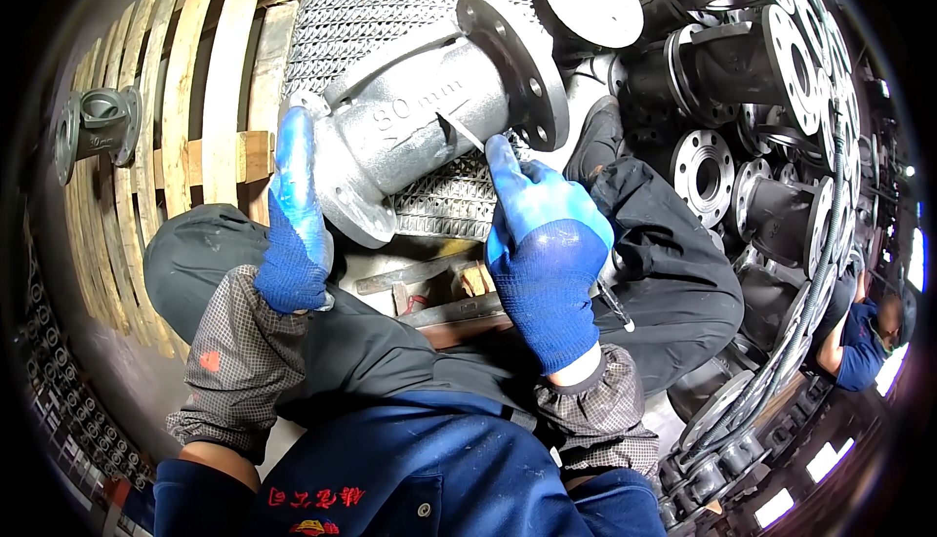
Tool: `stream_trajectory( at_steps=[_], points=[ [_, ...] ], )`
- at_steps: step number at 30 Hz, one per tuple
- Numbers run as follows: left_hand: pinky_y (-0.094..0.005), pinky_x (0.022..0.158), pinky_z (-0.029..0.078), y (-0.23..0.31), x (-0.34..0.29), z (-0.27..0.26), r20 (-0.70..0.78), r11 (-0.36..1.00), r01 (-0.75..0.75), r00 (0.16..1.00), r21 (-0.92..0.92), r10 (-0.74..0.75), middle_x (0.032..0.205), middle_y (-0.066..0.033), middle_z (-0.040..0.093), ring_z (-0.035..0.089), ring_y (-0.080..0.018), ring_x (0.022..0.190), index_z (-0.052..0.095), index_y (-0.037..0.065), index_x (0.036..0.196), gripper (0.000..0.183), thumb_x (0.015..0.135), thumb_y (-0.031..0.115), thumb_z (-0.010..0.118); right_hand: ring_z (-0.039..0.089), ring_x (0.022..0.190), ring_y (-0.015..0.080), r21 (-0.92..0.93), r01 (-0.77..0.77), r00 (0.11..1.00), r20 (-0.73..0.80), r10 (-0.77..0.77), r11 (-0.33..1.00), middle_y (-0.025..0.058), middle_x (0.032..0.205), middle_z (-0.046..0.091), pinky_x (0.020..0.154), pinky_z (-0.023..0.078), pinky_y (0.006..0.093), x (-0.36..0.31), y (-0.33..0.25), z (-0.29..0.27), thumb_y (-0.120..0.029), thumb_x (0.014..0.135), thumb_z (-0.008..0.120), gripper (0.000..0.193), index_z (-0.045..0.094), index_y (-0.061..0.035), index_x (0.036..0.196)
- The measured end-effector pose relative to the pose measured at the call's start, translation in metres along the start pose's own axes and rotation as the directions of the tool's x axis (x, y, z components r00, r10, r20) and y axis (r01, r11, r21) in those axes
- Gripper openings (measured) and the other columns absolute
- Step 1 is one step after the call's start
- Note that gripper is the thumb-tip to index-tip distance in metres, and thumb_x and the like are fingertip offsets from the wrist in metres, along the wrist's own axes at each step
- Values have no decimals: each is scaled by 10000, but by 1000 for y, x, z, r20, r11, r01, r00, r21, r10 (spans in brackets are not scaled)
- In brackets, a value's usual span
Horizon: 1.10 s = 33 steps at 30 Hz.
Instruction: The person holds a metal pipe fitting and uses a small tool to scrape and clean the interior and exterior surfaces. The person turns the part over several times to reach different areas and moves it onto a wooden pallet when finished.
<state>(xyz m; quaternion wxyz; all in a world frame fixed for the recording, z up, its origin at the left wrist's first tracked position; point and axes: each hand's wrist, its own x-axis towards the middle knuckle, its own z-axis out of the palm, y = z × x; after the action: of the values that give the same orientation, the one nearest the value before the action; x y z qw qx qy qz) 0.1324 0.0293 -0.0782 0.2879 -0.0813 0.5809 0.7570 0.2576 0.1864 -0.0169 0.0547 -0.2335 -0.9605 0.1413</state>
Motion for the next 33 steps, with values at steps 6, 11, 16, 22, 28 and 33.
stream_trajectory(
  at_steps=[6, 11, 16, 22, 28, 33],
  points=[
    [-269, 925, 447, -37, 30, -26, -15, 994, -88, 996, -62, 87, 1232, -80, 521, 538, -154, 1096, 418, 29, 1343, 543, 932, 367, 530, 610, 835, 284, 27, -2, 997, -76, 4, 1000, 132, 952, 643, 743, 483, 353, 0, 5, -1, 35, 718, 589, 528, 605, -164, 1206],
    [-277, 920, 457, 2, 6, 1, -51, 994, 13, 999, -108, -19, 1206, -75, 542, 559, -168, 1068, 436, 19, 1322, 556, 914, 377, 559, 607, 824, 296, 22, -17, 999, -48, 18, 1000, 131, 942, 640, 738, 482, 359, 1, 4, 0, 32, 715, 589, 520, 606, -155, 1200],
    [-255, 871, 482, -4, 14, -2, -99, 981, 137, 983, -140, -151, 1165, -55, 569, 581, -154, 1027, 454, 10, 1303, 539, 915, 367, 561, 599, 761, 307, 69, 35, 999, -38, -33, 997, 133, 902, 634, 701, 484, 358, -2, 6, 5, 45, 710, 575, 516, 602, -127, 1195],
    [-305, 1020, 338, -5, 9, 0, -28, 999, -13, 1000, 31, 13, 1324, -111, 438, 438, -190, 1204, 358, -2, 1364, 497, 977, 307, 391, 594, 744, 307, 30, 7, 999, -39, -6, 1000, 134, 880, 630, 682, 475, 362, 1, 5, 1, 50, 712, 569, 518, 600, -126, 1198],
    [-241, 876, 475, -22, 23, -14, -67, 983, 52, 996, -178, -65, 1183, -56, 563, 576, -138, 1039, 457, 4, 1303, 493, 933, 318, 544, 602, 756, 306, 85, 70, 996, -64, -64, 994, 144, 882, 635, 683, 479, 349, 2, 4, -4, 71, 708, 565, 505, 617, -117, 1174],
    [-240, 910, 460, -28, 27, -14, -66, 985, -52, 997, -166, 42, 1216, -68, 552, 560, -145, 1077, 451, -8, 1307, 492, 934, 300, 542, 580, 698, 275, 201, 195, 918, -383, -106, 960, 124, 849, 619, 658, 483, 340, 12, 32, -1, 78, 692, 557, 505, 604, -73, 1172]
  ],
)
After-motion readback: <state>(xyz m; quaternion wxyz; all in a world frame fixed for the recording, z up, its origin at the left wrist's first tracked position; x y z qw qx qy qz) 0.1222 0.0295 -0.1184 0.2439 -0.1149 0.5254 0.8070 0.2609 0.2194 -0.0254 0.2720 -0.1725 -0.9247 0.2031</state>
